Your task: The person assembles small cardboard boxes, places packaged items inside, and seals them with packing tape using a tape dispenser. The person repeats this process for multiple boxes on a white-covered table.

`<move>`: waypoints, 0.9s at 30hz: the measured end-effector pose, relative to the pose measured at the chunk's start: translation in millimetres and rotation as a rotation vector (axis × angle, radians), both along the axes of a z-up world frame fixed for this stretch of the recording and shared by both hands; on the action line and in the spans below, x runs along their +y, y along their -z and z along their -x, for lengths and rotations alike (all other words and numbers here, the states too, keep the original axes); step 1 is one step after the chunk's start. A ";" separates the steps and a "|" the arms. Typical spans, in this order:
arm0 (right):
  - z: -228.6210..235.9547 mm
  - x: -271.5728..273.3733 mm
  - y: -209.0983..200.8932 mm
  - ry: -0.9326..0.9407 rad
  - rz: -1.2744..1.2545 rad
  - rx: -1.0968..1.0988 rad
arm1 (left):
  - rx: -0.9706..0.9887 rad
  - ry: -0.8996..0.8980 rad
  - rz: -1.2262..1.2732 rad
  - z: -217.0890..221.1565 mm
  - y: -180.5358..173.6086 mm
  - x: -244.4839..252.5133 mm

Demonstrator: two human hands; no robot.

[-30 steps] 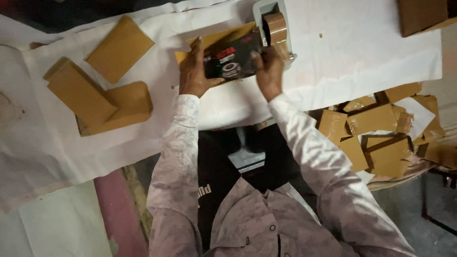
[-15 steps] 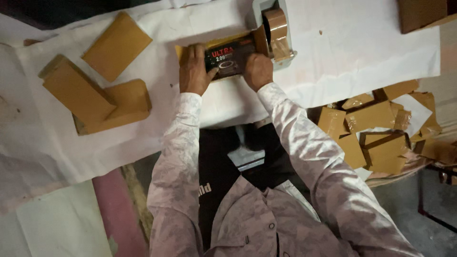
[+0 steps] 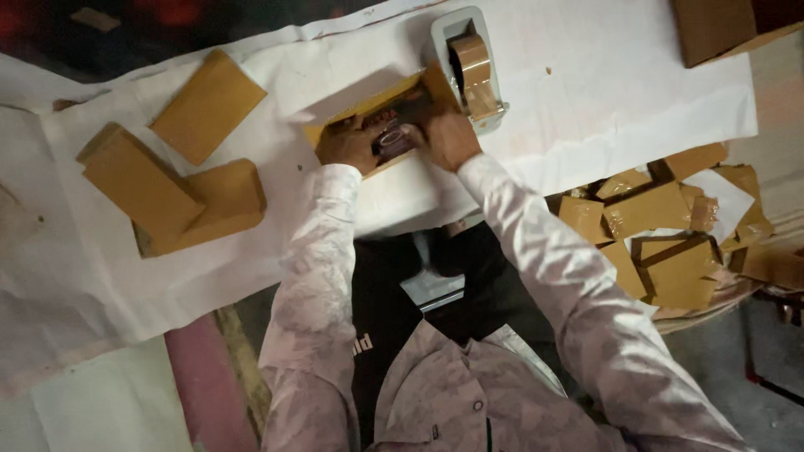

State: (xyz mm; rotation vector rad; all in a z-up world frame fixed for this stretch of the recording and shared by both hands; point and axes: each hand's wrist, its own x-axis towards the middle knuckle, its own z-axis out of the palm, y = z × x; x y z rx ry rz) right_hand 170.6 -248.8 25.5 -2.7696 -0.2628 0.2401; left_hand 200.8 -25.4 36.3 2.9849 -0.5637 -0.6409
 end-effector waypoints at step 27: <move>41.8 -6.4 -51.3 0.015 -0.766 -0.119 | -0.138 -0.082 0.092 16.7 -22.0 9.3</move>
